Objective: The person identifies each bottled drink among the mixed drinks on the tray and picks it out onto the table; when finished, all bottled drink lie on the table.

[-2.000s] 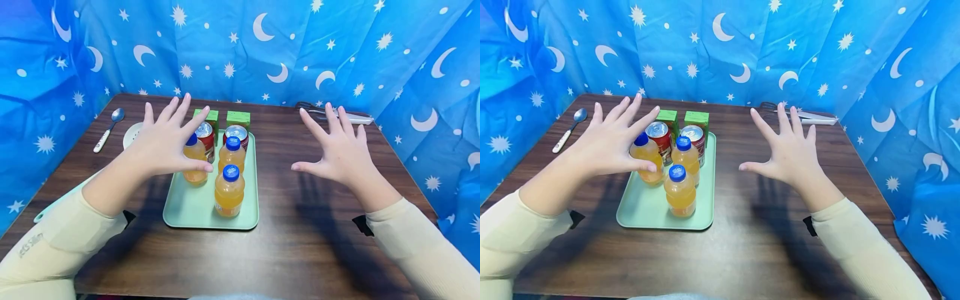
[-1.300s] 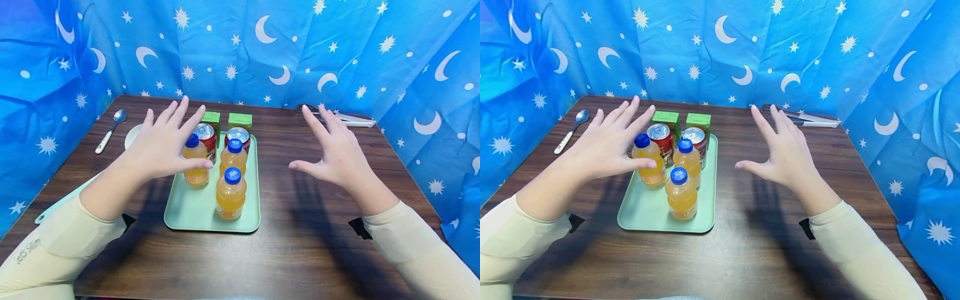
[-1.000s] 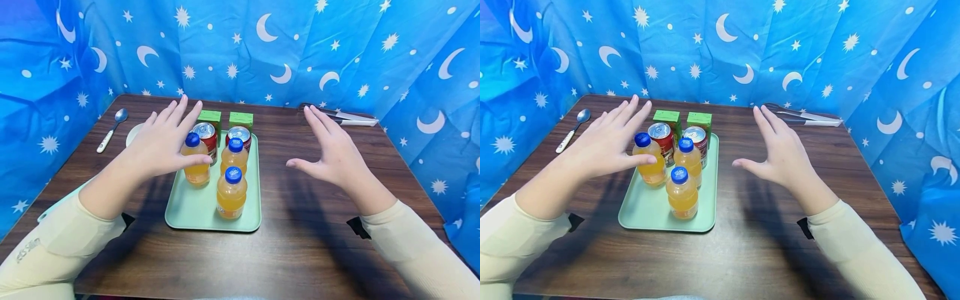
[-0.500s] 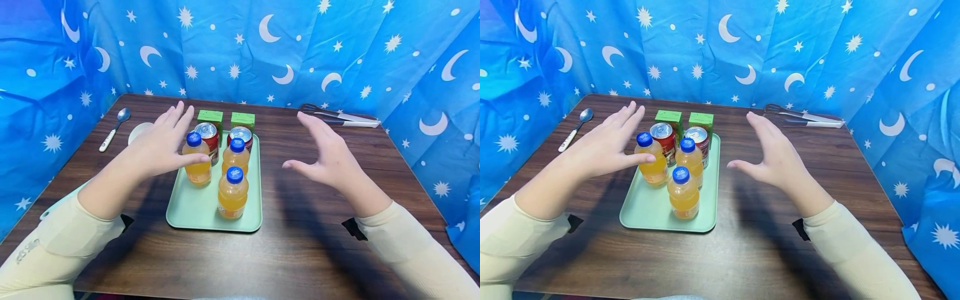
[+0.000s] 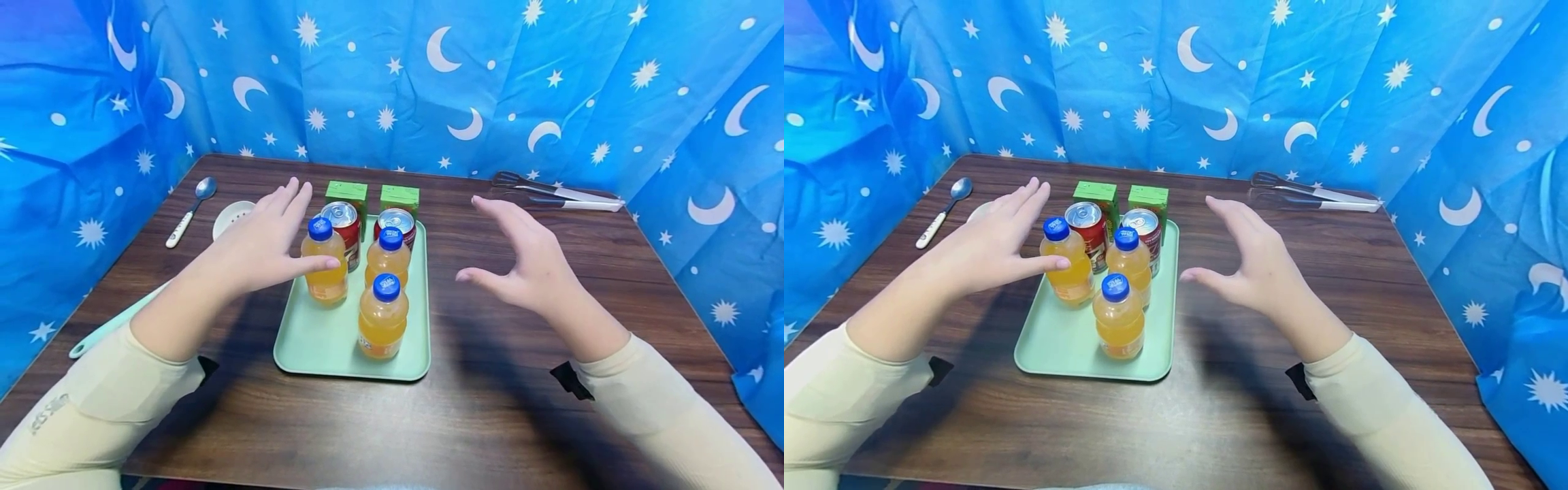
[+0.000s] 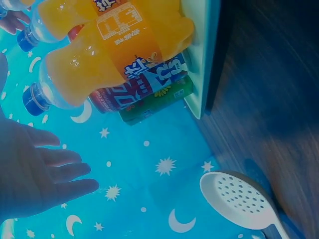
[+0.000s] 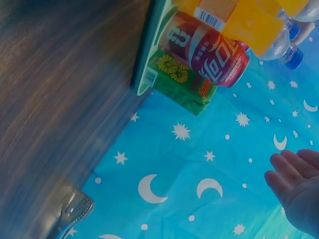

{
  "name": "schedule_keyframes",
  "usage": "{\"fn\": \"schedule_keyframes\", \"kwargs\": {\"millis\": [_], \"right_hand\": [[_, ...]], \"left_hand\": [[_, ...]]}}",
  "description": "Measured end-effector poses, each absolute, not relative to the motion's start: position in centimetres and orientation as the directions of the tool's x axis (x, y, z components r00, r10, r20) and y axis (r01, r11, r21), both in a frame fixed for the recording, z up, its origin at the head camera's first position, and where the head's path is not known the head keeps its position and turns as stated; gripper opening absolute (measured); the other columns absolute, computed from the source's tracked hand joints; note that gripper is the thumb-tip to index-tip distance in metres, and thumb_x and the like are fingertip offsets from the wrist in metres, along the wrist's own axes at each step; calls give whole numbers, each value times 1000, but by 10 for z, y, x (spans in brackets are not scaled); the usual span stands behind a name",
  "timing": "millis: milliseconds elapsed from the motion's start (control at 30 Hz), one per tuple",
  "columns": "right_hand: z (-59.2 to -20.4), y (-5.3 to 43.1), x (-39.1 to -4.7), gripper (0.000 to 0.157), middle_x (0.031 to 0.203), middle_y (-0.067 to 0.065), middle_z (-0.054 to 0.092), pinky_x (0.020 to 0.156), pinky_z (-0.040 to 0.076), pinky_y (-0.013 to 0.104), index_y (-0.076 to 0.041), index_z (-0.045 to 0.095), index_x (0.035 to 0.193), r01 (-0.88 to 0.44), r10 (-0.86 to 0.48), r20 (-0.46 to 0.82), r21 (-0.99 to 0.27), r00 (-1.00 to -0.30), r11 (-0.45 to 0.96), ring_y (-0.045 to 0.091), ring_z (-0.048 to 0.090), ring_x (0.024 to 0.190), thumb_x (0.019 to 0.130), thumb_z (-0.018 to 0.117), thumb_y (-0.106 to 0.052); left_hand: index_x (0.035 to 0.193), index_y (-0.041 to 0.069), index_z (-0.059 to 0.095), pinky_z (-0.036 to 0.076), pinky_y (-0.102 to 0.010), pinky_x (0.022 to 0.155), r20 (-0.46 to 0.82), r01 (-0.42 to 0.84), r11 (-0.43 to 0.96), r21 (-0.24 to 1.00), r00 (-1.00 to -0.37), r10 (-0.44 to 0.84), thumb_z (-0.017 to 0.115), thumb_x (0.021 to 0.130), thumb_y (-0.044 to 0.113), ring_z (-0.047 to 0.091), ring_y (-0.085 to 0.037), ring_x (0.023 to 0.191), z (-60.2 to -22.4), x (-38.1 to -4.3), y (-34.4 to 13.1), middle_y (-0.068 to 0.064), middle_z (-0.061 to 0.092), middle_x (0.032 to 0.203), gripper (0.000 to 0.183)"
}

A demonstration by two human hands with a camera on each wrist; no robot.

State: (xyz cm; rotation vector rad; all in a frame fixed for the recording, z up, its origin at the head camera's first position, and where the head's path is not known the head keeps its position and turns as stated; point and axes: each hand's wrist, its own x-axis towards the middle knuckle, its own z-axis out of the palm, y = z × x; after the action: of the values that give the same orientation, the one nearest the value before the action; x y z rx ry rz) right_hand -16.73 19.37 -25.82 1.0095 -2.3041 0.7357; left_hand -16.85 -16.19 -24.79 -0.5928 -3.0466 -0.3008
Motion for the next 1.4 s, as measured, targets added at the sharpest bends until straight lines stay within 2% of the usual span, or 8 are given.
{"fn": "schedule_keyframes", "kwargs": {"millis": [133,233,433,667,767,1000,1267,1400], "right_hand": [[-258,191,-166,86,127,8,56,97,47,39,-5,49,134,-778,-477,650,-305,-592,550,23,52,116,73,68,-63],[-257,189,-164,81,123,6,58,92,51,38,-6,51,132,-778,-466,646,-351,-604,520,20,54,112,71,76,-53],[-257,184,-161,78,122,6,59,89,52,44,-5,52,130,-783,-468,637,-413,-613,465,21,55,110,66,84,-35],[-257,181,-162,76,121,5,59,92,50,35,-5,54,128,-794,-477,638,-439,-605,419,21,55,110,63,87,-27],[-258,179,-162,75,120,6,60,94,49,34,-5,54,127,-794,-480,634,-455,-606,403,21,55,110,62,88,-23],[-260,177,-158,76,120,5,60,95,49,34,-5,55,126,-774,-477,610,-487,-633,404,19,54,113,58,89,-13],[-266,172,-155,76,121,6,60,97,48,32,-4,54,125,-776,-499,595,-512,-630,369,19,54,113,59,90,-16],[-269,169,-153,75,122,6,59,96,48,35,-4,54,126,-783,-517,591,-517,-619,347,19,54,113,62,88,-27]], "left_hand": [[150,8,4,21,-61,108,41,360,912,195,-932,359,41,72,83,12,-39,138,-249,-168,-163,-19,6,154,115],[150,7,4,21,-61,108,28,352,913,208,-935,354,42,72,83,12,-39,138,-251,-168,-164,-19,6,154,115],[150,7,5,21,-60,108,9,337,912,235,-939,344,43,73,81,12,-39,138,-255,-169,-168,-18,5,154,114],[150,5,9,25,-65,104,-36,294,920,258,-949,314,45,70,82,15,-42,137,-259,-167,-173,-21,10,153,117],[148,1,13,27,-65,103,-43,297,921,253,-947,317,52,70,79,18,-44,135,-260,-167,-174,-25,16,150,117],[145,-7,15,29,-60,105,-76,297,906,301,-940,333,69,74,59,28,-46,130,-271,-172,-179,-32,29,142,111],[138,-18,21,32,-59,104,-104,247,922,298,-952,289,77,74,43,36,-49,124,-283,-178,-178,-39,36,133,104],[132,-19,29,41,-57,98,-113,241,928,286,-953,283,79,73,37,47,-47,115,-286,-178,-177,-37,46,124,95]]}}
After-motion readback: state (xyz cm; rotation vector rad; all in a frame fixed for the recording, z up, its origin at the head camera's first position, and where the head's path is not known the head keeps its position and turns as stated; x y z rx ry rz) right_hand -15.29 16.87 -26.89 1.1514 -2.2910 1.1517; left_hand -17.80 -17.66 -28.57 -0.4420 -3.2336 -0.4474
